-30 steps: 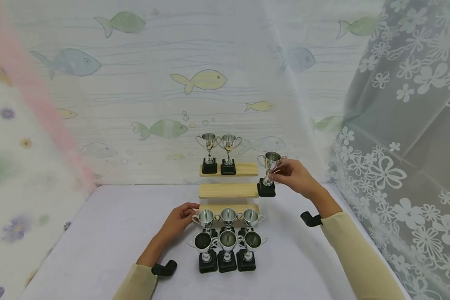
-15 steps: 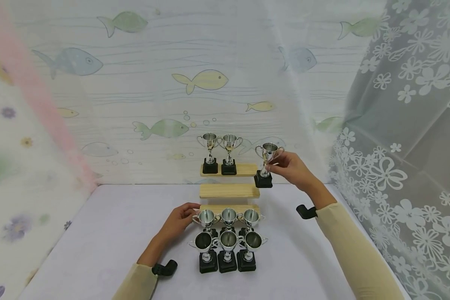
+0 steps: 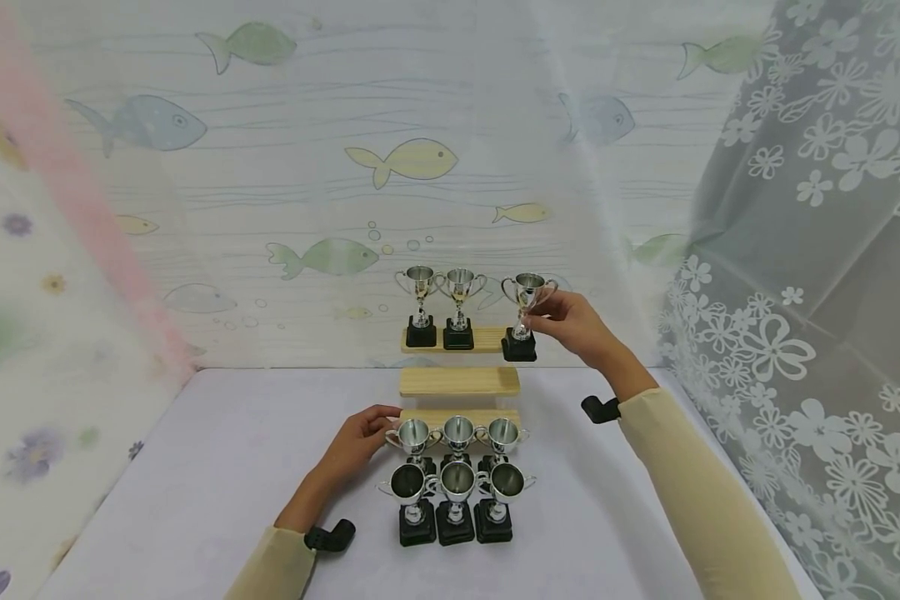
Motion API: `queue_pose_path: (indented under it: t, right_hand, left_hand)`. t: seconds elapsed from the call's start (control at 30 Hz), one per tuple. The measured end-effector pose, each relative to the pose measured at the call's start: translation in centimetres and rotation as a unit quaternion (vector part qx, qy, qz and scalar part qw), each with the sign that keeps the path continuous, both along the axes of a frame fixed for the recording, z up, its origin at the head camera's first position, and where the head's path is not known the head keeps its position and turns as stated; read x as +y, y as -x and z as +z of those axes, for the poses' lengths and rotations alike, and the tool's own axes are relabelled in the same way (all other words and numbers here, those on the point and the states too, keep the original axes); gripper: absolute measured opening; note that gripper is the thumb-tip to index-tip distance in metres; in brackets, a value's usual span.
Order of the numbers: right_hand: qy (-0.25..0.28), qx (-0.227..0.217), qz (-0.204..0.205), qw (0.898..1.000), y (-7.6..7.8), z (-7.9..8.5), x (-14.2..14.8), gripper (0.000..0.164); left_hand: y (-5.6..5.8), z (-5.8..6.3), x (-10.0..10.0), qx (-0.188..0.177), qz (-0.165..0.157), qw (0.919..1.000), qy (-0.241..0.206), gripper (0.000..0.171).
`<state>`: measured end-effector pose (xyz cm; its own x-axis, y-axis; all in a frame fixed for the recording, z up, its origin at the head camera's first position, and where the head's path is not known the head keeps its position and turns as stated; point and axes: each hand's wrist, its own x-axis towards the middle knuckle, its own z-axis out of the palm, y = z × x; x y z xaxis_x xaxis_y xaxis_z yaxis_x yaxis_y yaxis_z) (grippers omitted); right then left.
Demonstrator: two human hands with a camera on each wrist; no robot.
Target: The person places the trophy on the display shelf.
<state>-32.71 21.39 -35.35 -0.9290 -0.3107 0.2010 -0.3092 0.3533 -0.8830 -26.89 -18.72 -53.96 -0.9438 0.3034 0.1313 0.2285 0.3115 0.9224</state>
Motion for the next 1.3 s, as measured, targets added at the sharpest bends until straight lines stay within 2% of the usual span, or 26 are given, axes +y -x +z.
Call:
queue_pose_path:
  t: [0.7, 1.1, 1.3]
  right_hand:
    - [0.018, -0.01, 0.003, 1.0, 1.7, -0.6, -2.2, 0.024]
    - [0.044, -0.029, 0.0, 0.999, 2.6, -1.2, -3.1, 0.027]
    - [0.038, -0.028, -0.006, 0.999, 2.6, -1.2, -3.6, 0.027]
  left_hand:
    - [-0.2, 0.5, 0.0, 0.003, -0.012, 0.9999, 0.006, 0.032]
    - [0.2, 0.0, 0.0, -0.002, -0.007, 1.0, 0.0, 0.031]
    - [0.0, 0.3, 0.1, -0.001, 0.0, 1.0, 0.003, 0.029]
